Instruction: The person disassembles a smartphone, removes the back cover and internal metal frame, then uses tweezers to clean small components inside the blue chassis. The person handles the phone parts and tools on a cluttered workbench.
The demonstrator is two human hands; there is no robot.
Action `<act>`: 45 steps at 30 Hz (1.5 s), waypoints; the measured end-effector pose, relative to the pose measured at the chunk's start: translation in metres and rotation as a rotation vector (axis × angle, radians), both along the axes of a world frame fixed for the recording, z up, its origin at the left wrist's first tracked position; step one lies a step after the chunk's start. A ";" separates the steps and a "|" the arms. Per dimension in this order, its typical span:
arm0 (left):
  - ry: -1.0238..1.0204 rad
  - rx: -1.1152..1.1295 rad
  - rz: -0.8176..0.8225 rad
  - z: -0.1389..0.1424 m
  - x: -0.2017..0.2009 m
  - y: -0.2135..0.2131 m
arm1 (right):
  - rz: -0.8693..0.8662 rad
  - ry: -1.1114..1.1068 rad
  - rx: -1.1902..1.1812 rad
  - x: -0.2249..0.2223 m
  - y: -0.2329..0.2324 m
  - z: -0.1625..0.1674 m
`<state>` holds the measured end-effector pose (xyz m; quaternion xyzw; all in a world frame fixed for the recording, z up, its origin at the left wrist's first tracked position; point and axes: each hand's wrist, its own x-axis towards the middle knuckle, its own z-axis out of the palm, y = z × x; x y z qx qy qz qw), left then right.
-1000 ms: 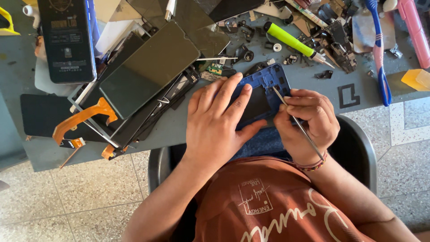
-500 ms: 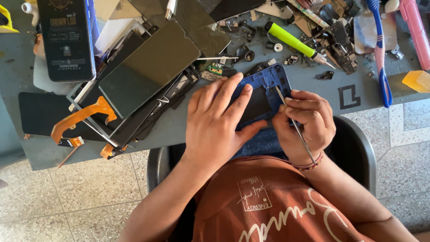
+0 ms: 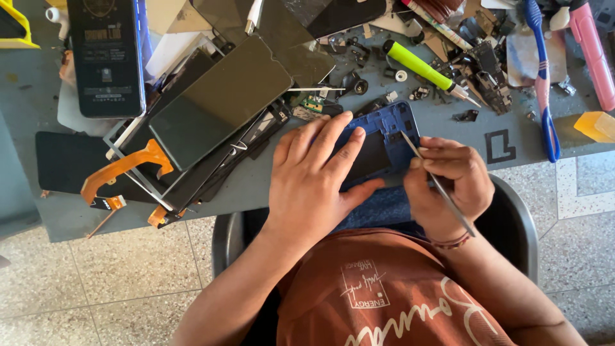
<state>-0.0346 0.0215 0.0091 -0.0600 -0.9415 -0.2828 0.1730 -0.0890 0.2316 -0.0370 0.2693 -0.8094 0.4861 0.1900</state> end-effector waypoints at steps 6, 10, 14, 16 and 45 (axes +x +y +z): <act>0.017 -0.017 -0.011 -0.001 0.000 -0.002 | 0.152 -0.381 -0.550 -0.001 0.019 -0.002; 0.013 -0.026 0.003 -0.001 0.000 -0.001 | 0.224 -0.583 -0.881 -0.007 0.033 0.003; 0.012 -0.023 0.005 -0.004 0.001 -0.001 | 0.261 -0.708 -0.940 -0.010 0.048 0.011; 0.013 -0.027 0.000 -0.004 0.001 -0.001 | 0.280 -0.733 -0.934 -0.011 0.052 0.012; -0.009 -0.026 -0.009 0.001 0.001 0.000 | 0.158 -0.056 0.065 -0.011 0.001 0.027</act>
